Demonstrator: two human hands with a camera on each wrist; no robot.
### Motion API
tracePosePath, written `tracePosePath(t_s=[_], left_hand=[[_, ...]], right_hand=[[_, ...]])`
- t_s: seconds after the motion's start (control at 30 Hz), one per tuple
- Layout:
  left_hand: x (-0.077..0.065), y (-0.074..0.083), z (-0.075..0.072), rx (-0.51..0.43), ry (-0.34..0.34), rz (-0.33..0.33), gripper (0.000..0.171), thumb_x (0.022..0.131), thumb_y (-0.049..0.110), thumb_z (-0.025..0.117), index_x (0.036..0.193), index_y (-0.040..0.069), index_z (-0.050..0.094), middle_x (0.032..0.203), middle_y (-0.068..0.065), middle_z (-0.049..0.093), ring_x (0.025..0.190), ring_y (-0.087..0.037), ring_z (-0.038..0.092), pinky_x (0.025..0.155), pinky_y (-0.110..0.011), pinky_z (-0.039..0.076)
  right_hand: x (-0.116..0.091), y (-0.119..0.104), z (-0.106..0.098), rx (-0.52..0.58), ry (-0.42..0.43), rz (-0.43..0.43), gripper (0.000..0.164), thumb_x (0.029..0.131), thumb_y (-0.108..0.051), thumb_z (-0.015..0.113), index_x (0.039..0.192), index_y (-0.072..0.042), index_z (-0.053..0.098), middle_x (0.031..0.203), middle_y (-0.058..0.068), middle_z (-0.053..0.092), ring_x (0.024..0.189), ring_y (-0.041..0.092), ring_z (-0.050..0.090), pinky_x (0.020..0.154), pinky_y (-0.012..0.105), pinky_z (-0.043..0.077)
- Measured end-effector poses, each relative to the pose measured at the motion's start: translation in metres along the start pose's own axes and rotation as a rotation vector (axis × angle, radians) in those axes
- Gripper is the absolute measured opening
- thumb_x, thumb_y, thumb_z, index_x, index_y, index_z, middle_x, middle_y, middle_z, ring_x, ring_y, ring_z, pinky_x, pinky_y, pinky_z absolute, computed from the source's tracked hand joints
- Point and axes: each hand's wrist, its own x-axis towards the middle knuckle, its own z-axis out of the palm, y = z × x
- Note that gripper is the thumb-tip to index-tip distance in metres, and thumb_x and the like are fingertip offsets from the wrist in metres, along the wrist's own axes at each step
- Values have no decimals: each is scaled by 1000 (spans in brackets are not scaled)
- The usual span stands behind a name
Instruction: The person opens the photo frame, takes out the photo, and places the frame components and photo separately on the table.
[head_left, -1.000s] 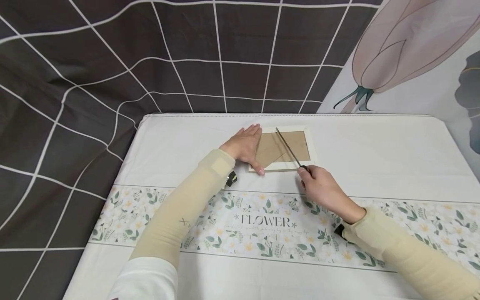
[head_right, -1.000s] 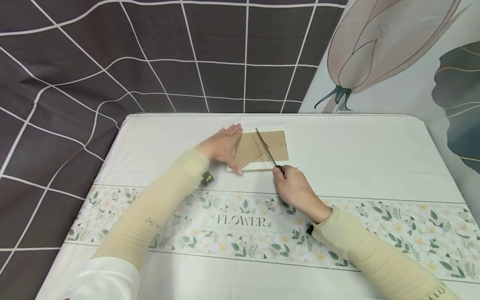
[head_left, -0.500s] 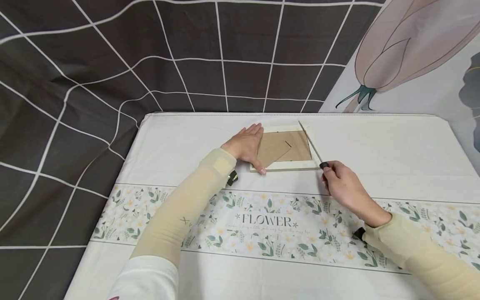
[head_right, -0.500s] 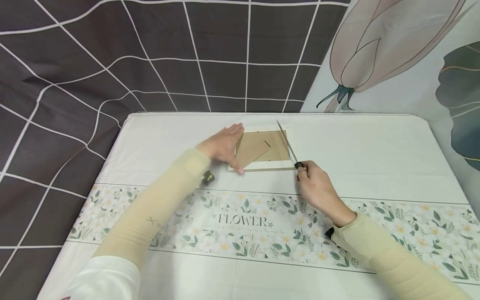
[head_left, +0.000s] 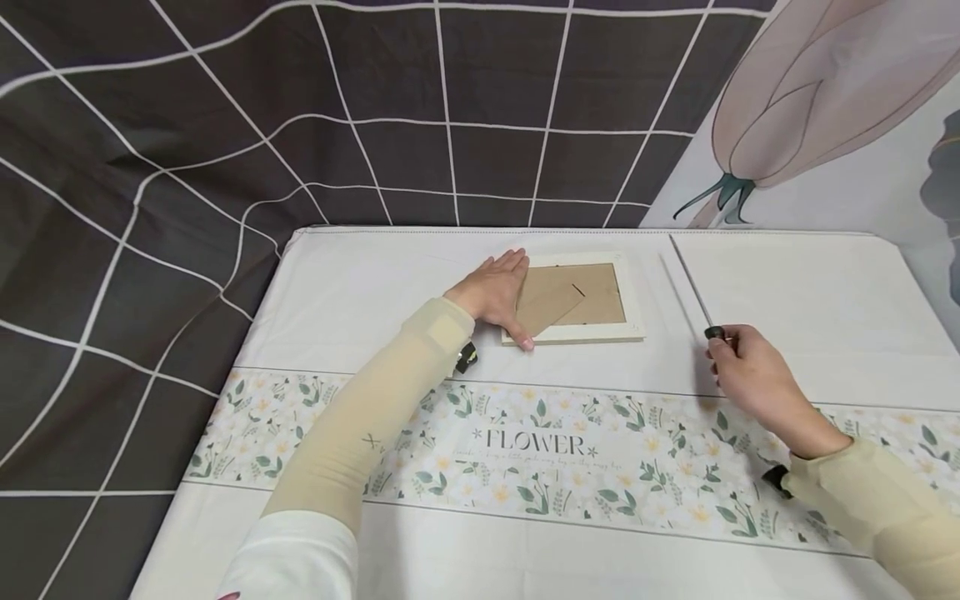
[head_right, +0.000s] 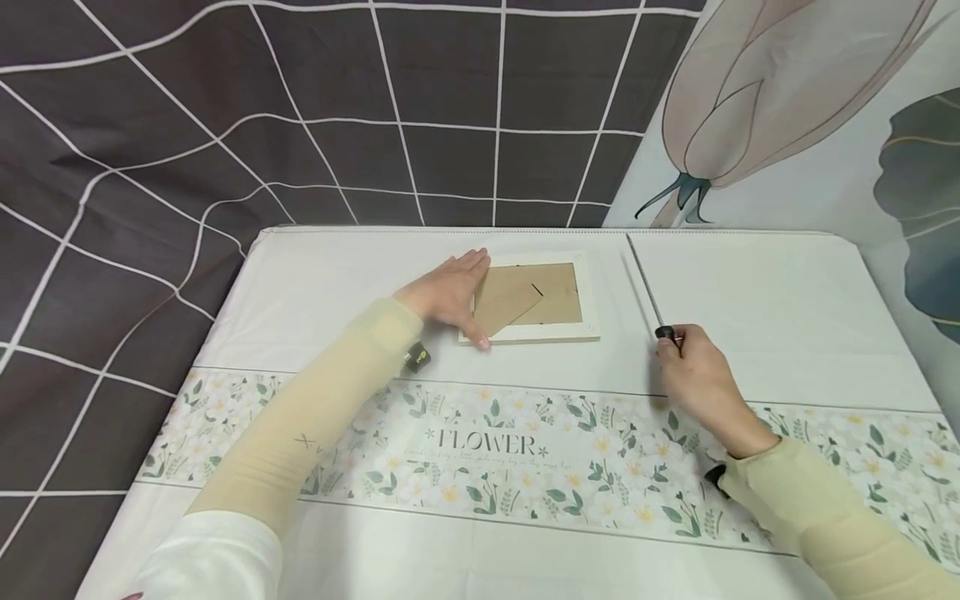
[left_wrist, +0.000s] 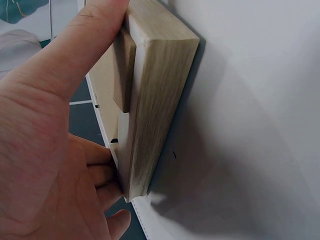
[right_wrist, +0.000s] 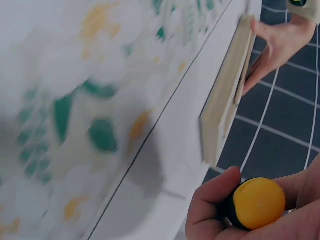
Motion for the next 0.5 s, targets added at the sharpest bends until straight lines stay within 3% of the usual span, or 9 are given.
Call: tracePosePath(t_s=[0.3,0.5], left_hand=[[0,3,1,16,-1,1,151,57,72,86,158,-6,7,168,-19,0,155,-29,0,125,-43,4],[0,3,2,23,-3,2,150,57,73,85,158,-6,7,168,-18,0,155,-28,-1,125,-43,4]], right_hand=[[4,34,-26,-83,47,80,47,107,-21,29,124,21,40,82,15,49,68,24,47,52,31,39],[9,58,-45,-105,57,178,52,107,-21,30,129,26,34,100,31,49,84,37,50,55,31,43]])
